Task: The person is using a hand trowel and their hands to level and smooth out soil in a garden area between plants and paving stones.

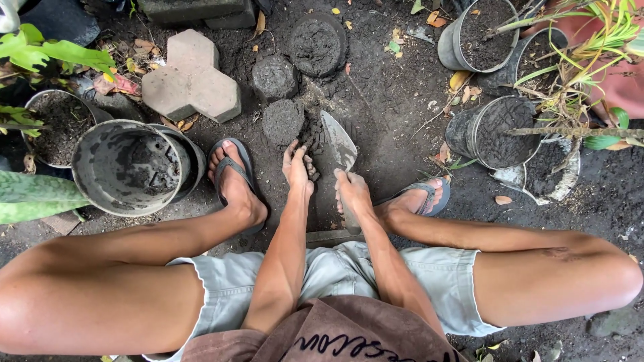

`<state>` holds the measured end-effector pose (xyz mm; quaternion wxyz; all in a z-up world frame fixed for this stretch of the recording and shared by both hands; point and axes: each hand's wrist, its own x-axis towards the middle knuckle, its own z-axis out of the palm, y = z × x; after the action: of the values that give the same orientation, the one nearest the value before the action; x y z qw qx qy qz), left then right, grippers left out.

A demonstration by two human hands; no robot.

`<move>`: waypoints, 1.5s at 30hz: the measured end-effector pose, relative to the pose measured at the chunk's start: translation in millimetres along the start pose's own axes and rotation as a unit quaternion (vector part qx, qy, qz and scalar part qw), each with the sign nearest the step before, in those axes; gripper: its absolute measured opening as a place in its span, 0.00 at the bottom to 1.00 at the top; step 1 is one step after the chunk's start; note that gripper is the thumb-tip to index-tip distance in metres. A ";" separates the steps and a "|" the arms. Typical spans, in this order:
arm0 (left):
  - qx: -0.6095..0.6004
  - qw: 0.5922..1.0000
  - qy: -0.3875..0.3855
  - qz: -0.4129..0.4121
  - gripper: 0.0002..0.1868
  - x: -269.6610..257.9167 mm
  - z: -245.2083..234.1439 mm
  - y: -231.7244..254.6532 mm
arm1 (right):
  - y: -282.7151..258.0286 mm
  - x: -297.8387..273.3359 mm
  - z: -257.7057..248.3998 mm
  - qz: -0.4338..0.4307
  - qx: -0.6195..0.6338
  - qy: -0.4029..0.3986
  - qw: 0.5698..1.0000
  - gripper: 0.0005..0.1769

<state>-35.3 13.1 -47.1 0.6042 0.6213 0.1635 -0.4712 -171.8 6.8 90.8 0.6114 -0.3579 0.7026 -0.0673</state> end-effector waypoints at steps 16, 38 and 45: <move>-0.166 0.983 -0.079 -0.027 0.22 -26.4 -2.9 26.8 | -15.8 24.5 42.7 -0.087 0.000 0.012 0.996 0.24; 0.357 0.924 0.013 0.134 0.23 -89.2 5.5 60.9 | -38.3 19.8 42.4 -0.128 0.029 -0.002 0.991 0.22; 0.072 0.989 -0.126 -0.037 0.16 -64.5 -0.9 59.7 | -43.6 16.5 32.5 -0.109 0.149 -0.028 0.982 0.18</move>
<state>-21.3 24.6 38.9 0.5558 0.5924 0.0744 -0.5784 -123.9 -23.8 92.7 0.6664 -0.3394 0.6237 -0.2275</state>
